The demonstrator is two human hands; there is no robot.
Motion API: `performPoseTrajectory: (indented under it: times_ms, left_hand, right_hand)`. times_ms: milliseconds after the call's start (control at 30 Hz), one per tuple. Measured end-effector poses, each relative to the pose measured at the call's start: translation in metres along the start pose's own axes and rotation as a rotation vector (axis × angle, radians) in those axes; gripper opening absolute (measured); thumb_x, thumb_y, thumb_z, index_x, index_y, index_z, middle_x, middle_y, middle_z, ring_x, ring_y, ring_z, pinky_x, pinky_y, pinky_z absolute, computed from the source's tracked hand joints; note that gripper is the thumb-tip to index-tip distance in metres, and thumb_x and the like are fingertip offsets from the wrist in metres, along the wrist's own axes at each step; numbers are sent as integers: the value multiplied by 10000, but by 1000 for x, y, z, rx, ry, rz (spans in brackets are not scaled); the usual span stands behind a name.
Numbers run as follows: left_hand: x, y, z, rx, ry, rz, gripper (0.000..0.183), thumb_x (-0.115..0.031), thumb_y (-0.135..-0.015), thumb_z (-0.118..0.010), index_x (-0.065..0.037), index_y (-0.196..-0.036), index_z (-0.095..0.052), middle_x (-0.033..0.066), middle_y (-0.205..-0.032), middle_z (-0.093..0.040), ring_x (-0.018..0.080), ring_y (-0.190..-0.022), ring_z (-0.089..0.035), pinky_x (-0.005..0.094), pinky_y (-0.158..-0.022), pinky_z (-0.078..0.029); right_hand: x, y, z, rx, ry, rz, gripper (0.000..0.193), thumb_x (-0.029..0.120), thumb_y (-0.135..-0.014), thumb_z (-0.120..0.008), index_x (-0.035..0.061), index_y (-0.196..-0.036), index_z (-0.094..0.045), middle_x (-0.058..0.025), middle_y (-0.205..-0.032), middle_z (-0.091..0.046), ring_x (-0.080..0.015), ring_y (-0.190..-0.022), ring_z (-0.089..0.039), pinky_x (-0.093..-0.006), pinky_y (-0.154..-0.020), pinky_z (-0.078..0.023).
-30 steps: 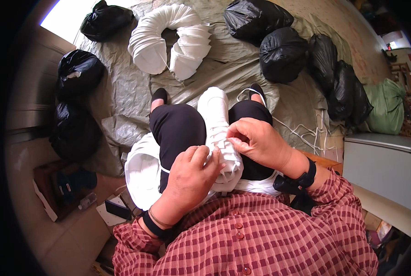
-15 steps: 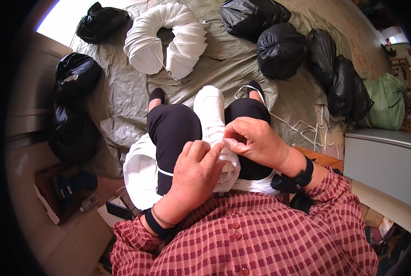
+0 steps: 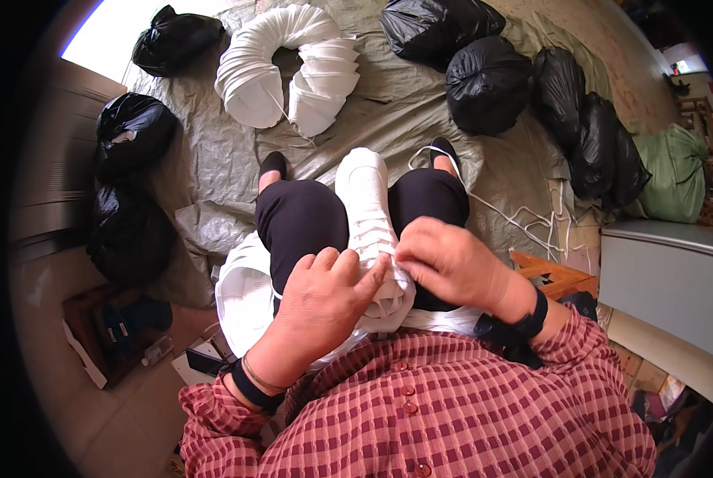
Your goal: The recorder is lacing white shoe upper components with white laces.
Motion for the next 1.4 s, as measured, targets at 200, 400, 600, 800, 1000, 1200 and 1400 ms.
performPoseTrajectory:
  times_ms: [200,400,600,800,1000,1200,1400]
  left_hand:
    - [6,23,-12,-187,243,109,564,-171,-822,-787,-51,-1337,-590,87,-1002,-625,285,-948,-623,417,-811,-485]
    - [1,47,-13,-246,309,127,436,-100,-818,-768,-17,-1225,-636,128,-1063,-644,336,-1018,-629,433,-911,-497]
    - [31,122,-29,-513,433,655,91,-62,-936,-671,19,-897,-656,163,-825,-637,294,-712,-619,374,-636,-483]
    - [67,244,-101,36,1026,1708,603,-505,-1044,-525,-5,-727,-642,63,-667,-622,169,-523,-624,303,-478,-475]
    - [69,266,-125,-198,560,1298,418,-391,-955,-675,-32,-1160,-618,132,-934,-701,268,-817,-706,378,-692,-527]
    - [34,256,-89,111,-167,582,294,-145,-838,-646,-91,-1127,-638,109,-912,-693,286,-954,-674,437,-915,-452]
    - [92,259,-92,-122,-84,635,83,-64,-862,-592,-71,-851,-674,179,-799,-651,386,-776,-662,504,-692,-503]
  right_hand:
    - [2,24,-14,-70,128,7,335,88,-851,-728,28,-1160,-614,-139,-1147,-622,-319,-1017,-654,-392,-885,-555]
    - [11,41,-41,-67,386,55,555,190,-874,-760,73,-1380,-564,-177,-1382,-475,-339,-1206,-558,-389,-979,-517]
    - [26,43,-35,-93,392,33,490,101,-887,-720,77,-1363,-606,-178,-1366,-513,-341,-1240,-558,-410,-1043,-496]
    - [67,29,-72,176,460,525,428,311,-957,-620,-15,-1233,-634,-172,-1306,-611,-310,-1263,-576,-434,-1165,-391]
    - [80,7,-125,426,578,572,458,327,-966,-606,-57,-1214,-609,-178,-1250,-615,-295,-1239,-568,-417,-1107,-425]
    - [86,6,-143,664,-25,430,367,87,-925,-629,-44,-1261,-563,-196,-1316,-575,-351,-1244,-536,-418,-1059,-451]
    - [80,4,-173,721,-316,263,520,238,-982,-621,-56,-1389,-487,-262,-1316,-579,-399,-1257,-541,-448,-1097,-427]
Point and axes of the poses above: each hand's wrist, its own y-axis away from the middle knuckle, its own z-axis out of the back of the hand, x = y × z, the point moved 2 cm from there along -y, towards the middle knuckle
